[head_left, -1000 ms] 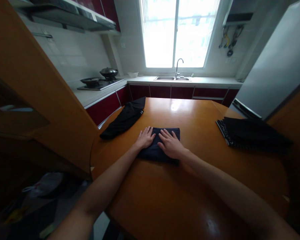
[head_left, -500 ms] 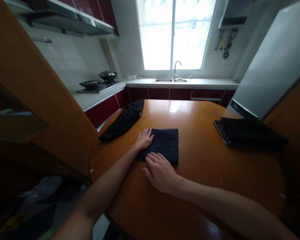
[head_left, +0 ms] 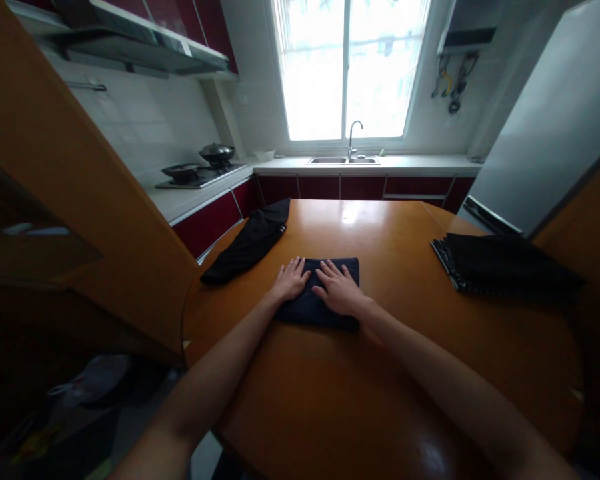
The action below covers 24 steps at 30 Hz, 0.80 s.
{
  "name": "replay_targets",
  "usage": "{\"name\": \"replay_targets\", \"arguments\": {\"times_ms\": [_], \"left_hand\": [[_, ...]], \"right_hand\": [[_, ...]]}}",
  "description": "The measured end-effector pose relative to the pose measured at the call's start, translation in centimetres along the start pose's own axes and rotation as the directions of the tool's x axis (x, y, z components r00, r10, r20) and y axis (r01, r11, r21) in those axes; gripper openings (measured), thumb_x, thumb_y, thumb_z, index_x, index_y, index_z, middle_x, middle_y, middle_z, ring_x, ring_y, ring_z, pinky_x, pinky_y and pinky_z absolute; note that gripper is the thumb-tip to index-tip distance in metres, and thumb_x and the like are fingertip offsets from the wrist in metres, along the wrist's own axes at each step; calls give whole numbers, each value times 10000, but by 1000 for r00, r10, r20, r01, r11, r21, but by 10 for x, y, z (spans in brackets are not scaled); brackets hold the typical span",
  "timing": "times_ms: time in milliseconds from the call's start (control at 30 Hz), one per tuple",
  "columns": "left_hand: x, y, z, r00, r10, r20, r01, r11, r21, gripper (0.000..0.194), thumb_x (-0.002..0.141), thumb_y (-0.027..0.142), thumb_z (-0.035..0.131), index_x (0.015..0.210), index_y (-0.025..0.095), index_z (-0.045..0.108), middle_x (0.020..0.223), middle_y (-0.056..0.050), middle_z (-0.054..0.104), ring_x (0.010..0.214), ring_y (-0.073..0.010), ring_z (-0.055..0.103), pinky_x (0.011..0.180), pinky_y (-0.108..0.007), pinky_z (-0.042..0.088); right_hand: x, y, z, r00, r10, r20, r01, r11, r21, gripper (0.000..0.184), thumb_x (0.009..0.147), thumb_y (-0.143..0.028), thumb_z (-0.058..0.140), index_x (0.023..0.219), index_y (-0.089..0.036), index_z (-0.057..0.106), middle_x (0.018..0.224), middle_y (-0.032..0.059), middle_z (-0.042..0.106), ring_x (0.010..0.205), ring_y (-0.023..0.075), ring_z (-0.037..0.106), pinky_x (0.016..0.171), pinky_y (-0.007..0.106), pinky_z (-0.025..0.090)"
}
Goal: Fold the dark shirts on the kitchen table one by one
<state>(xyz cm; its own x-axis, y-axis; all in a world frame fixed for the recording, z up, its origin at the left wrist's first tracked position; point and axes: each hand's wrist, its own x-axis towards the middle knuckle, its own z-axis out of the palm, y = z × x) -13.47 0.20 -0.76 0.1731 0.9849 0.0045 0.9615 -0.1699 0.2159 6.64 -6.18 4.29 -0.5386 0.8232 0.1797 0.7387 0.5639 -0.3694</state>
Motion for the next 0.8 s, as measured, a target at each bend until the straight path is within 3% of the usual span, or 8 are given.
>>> {"name": "replay_targets", "arguments": {"times_ms": [67,133,233,300,400,500,633,800], "left_hand": [[-1,1,-1,1000,-22,1,22,1000,-20,663,1022,487,234,1579,127,225,1647,-143,168,1523,-293,141,1203,-534,125],[-1,2,-1,1000,-28,2,28,999,-30,663,1023,483,242,1579,124,223,1648,-142,165,1524,-291,138,1208,-527,113],[1,2,-2,999,-24,-21,23,998,-59,646,1018,471,291,1561,121,279,1636,-156,211,1516,-297,175,1207,-515,129],[5,-1,-5,997,-13,-71,4,993,-115,626,992,449,390,1517,109,372,1593,-178,323,1486,-300,271,1195,-470,201],[12,-10,-16,985,-88,-146,38,948,-316,544,885,356,591,1355,85,565,1388,-198,579,1313,-299,516,1089,-372,376],[15,-23,-27,974,-199,-112,121,865,-487,408,803,333,686,1133,92,686,1062,-142,726,964,-245,686,825,-295,510],[10,-33,-35,971,-231,53,221,802,-555,358,660,432,803,781,104,723,673,-58,689,598,-179,628,530,-240,421],[5,-21,-37,953,-279,114,292,760,-581,357,596,456,827,604,130,680,540,-36,638,507,-152,556,464,-229,328]], "right_hand": [[15,36,0,996,82,27,-81,996,-42,554,987,-434,477,1461,-148,471,1610,156,290,1518,293,153,1203,561,42],[23,67,-1,977,207,-46,-207,978,20,524,981,-428,490,1430,-157,509,1606,148,306,1512,302,171,1200,564,48],[25,100,-11,859,486,-160,-441,862,252,387,963,-354,526,1259,-133,639,1474,191,504,1423,299,379,1174,464,237],[25,113,-18,779,605,-163,-523,772,361,290,955,-304,528,1122,-124,683,1281,200,648,1258,274,563,1055,364,411],[25,119,-25,735,670,-104,-568,692,446,230,962,-290,503,1012,-136,666,954,135,728,845,203,708,731,274,554],[26,113,-23,720,693,11,-595,611,522,206,936,-319,565,865,-137,630,636,39,641,524,134,614,496,227,521],[27,101,-18,714,692,104,-612,546,572,237,832,-313,713,737,-140,582,504,-10,540,456,117,546,420,208,485],[28,92,-21,710,690,141,-615,511,600,215,795,-285,730,729,-136,590,510,-4,550,482,134,565,411,210,481]]}}
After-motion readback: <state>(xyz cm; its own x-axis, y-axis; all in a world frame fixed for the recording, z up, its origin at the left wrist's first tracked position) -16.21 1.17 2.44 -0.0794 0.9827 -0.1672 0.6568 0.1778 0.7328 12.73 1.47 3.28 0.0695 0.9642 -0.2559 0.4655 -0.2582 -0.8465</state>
